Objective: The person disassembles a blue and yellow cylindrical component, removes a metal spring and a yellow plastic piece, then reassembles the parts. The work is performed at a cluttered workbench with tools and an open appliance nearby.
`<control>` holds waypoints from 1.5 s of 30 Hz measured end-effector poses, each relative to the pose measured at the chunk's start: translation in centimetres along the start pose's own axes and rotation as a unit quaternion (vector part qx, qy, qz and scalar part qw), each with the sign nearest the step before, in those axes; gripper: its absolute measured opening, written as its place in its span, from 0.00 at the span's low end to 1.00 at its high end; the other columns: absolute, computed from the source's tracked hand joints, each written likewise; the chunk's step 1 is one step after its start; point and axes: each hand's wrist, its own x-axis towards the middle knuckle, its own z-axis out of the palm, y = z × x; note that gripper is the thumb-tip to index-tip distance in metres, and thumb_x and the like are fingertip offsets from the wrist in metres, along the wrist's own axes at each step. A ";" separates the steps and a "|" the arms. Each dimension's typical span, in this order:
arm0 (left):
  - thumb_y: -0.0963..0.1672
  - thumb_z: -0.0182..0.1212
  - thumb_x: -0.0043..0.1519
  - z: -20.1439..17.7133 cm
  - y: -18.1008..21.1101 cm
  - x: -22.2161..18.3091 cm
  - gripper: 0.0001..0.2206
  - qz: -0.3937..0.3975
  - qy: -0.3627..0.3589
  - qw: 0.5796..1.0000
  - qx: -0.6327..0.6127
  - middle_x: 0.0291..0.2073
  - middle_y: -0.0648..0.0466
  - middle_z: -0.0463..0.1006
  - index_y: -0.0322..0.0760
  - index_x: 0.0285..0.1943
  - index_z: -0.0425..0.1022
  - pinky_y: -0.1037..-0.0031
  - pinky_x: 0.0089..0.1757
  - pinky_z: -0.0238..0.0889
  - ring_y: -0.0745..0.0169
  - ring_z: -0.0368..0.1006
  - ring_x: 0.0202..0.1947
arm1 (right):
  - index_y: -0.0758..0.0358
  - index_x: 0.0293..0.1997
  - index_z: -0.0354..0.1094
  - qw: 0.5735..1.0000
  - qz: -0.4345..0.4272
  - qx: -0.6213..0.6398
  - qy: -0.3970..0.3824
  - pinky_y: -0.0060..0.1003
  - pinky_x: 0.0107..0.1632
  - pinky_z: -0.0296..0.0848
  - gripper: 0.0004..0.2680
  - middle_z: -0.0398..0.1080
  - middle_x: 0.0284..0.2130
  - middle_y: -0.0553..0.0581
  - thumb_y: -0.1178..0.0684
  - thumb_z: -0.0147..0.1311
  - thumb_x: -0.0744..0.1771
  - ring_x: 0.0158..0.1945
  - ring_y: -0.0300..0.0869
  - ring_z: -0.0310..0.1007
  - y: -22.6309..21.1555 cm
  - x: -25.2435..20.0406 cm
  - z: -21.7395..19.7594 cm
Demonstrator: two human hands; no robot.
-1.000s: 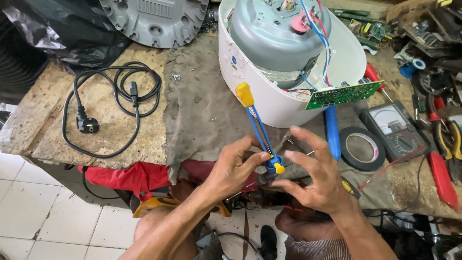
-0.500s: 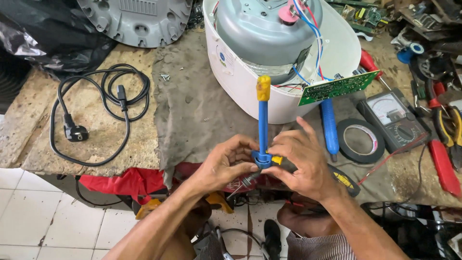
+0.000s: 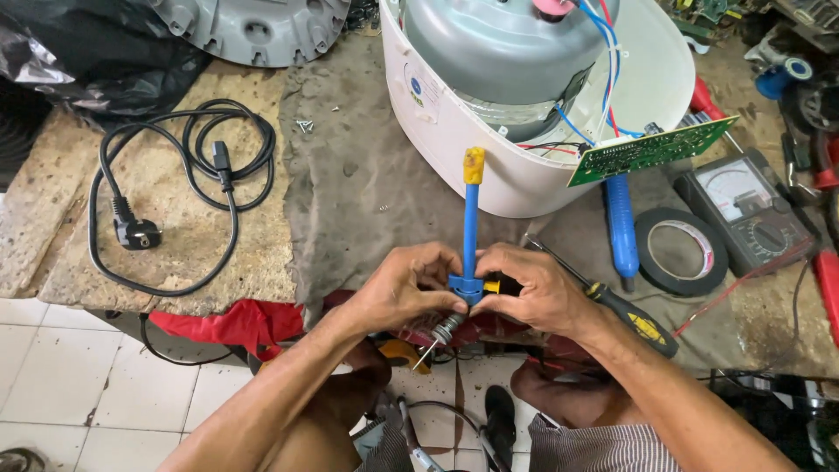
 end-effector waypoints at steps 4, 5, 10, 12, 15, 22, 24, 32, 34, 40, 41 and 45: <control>0.39 0.78 0.49 0.2 -0.1 -0.1 0.20 -0.002 0.011 1.000 0.020 0.26 0.45 0.75 0.27 0.48 0.76 0.70 0.37 0.78 0.62 0.77 0.30 | 0.62 0.44 0.76 0.998 0.032 0.056 -0.010 0.49 0.55 0.73 0.11 0.75 0.32 0.56 0.56 0.71 0.61 0.39 0.42 0.77 0.6 -0.1 0.1; 0.40 0.79 0.49 0.3 -0.1 -0.1 0.20 -0.003 0.014 1.000 0.024 0.26 0.44 0.75 0.27 0.48 0.76 0.70 0.37 0.77 0.61 0.77 0.30 | 0.62 0.44 0.76 0.997 0.039 0.064 -0.014 0.47 0.54 0.74 0.11 0.75 0.32 0.56 0.56 0.71 0.60 0.38 0.42 0.77 0.6 -0.2 0.1; 0.41 0.78 0.51 -0.6 -0.8 -0.4 0.19 0.001 0.006 0.997 0.083 0.24 0.48 0.75 0.31 0.48 0.75 0.72 0.30 0.75 0.63 0.77 0.23 | 0.62 0.45 0.73 1.000 0.002 -0.021 -0.016 0.50 0.55 0.74 0.11 0.73 0.33 0.58 0.53 0.69 0.62 0.40 0.49 0.78 0.2 -0.3 0.3; 0.42 0.78 0.51 -1.5 -1.1 -0.9 0.18 0.008 0.012 0.993 0.118 0.22 0.49 0.76 0.33 0.48 0.76 0.73 0.27 0.73 0.63 0.77 0.20 | 0.62 0.46 0.72 0.999 -0.011 -0.044 -0.015 0.52 0.55 0.75 0.11 0.73 0.33 0.60 0.52 0.67 0.63 0.40 0.53 0.78 0.5 -0.2 0.8; 0.45 0.78 0.51 -3.1 -1.2 -1.5 0.18 0.066 0.042 0.970 0.229 0.21 0.54 0.74 0.40 0.48 0.79 0.72 0.26 0.69 0.62 0.72 0.18 | 0.64 0.46 0.70 0.990 -0.060 -0.126 -0.003 0.52 0.54 0.76 0.11 0.71 0.31 0.60 0.51 0.64 0.65 0.38 0.56 0.76 0.8 0.4 1.4; 0.54 0.71 0.55 -4.4 -1.7 -2.6 0.17 0.138 0.102 0.906 0.388 0.27 0.58 0.75 0.52 0.49 0.78 0.69 0.34 0.70 0.58 0.74 0.30 | 0.63 0.50 0.71 0.976 -0.105 -0.189 -0.036 0.47 0.47 0.77 0.13 0.70 0.32 0.58 0.44 0.58 0.67 0.35 0.51 0.76 1.2 2.1 2.1; 0.55 0.69 0.56 -4.5 -2.2 -2.5 0.17 0.141 0.096 0.907 0.385 0.26 0.58 0.73 0.52 0.50 0.78 0.70 0.34 0.69 0.59 0.73 0.31 | 0.63 0.50 0.71 0.977 -0.097 -0.186 -0.043 0.46 0.46 0.77 0.14 0.70 0.31 0.57 0.44 0.58 0.67 0.35 0.50 0.76 1.2 2.3 2.0; 0.52 0.66 0.60 -4.2 -1.4 -2.4 0.14 0.158 0.073 0.917 0.359 0.35 0.55 0.78 0.47 0.49 0.76 0.65 0.37 0.71 0.51 0.76 0.36 | 0.60 0.50 0.72 0.990 -0.047 -0.115 -0.072 0.42 0.41 0.75 0.13 0.69 0.30 0.55 0.46 0.61 0.66 0.33 0.47 0.75 2.0 2.6 1.9; 0.52 0.65 0.61 -4.1 -1.8 -2.4 0.14 0.158 0.070 0.919 0.354 0.35 0.55 0.78 0.46 0.49 0.76 0.65 0.37 0.71 0.51 0.75 0.36 | 0.60 0.50 0.72 0.988 -0.050 -0.121 -0.077 0.42 0.40 0.75 0.13 0.69 0.30 0.55 0.46 0.62 0.65 0.32 0.47 0.75 2.3 2.7 2.0; 0.52 0.63 0.63 -3.9 -2.6 -2.2 0.13 0.189 0.082 0.915 0.347 0.37 0.57 0.78 0.47 0.49 0.75 0.68 0.38 0.71 0.53 0.75 0.36 | 0.60 0.49 0.73 0.989 -0.060 -0.091 -0.101 0.40 0.37 0.74 0.11 0.67 0.28 0.53 0.46 0.60 0.66 0.29 0.44 0.71 2.0 3.7 1.6; 0.52 0.63 0.63 -3.8 -2.7 -2.3 0.13 0.202 0.087 0.912 0.347 0.38 0.58 0.78 0.46 0.49 0.75 0.69 0.38 0.71 0.54 0.75 0.37 | 0.60 0.49 0.73 0.989 -0.060 -0.082 -0.106 0.39 0.36 0.73 0.11 0.67 0.27 0.53 0.46 0.59 0.66 0.28 0.43 0.69 1.9 3.8 1.5; 0.52 0.62 0.64 -3.9 -1.4 -2.2 0.13 0.195 0.077 0.911 0.354 0.34 0.56 0.76 0.47 0.51 0.75 0.67 0.38 0.72 0.52 0.76 0.36 | 0.61 0.47 0.74 0.991 -0.064 -0.079 -0.088 0.40 0.36 0.74 0.10 0.69 0.28 0.55 0.49 0.62 0.66 0.30 0.46 0.73 1.9 3.4 1.6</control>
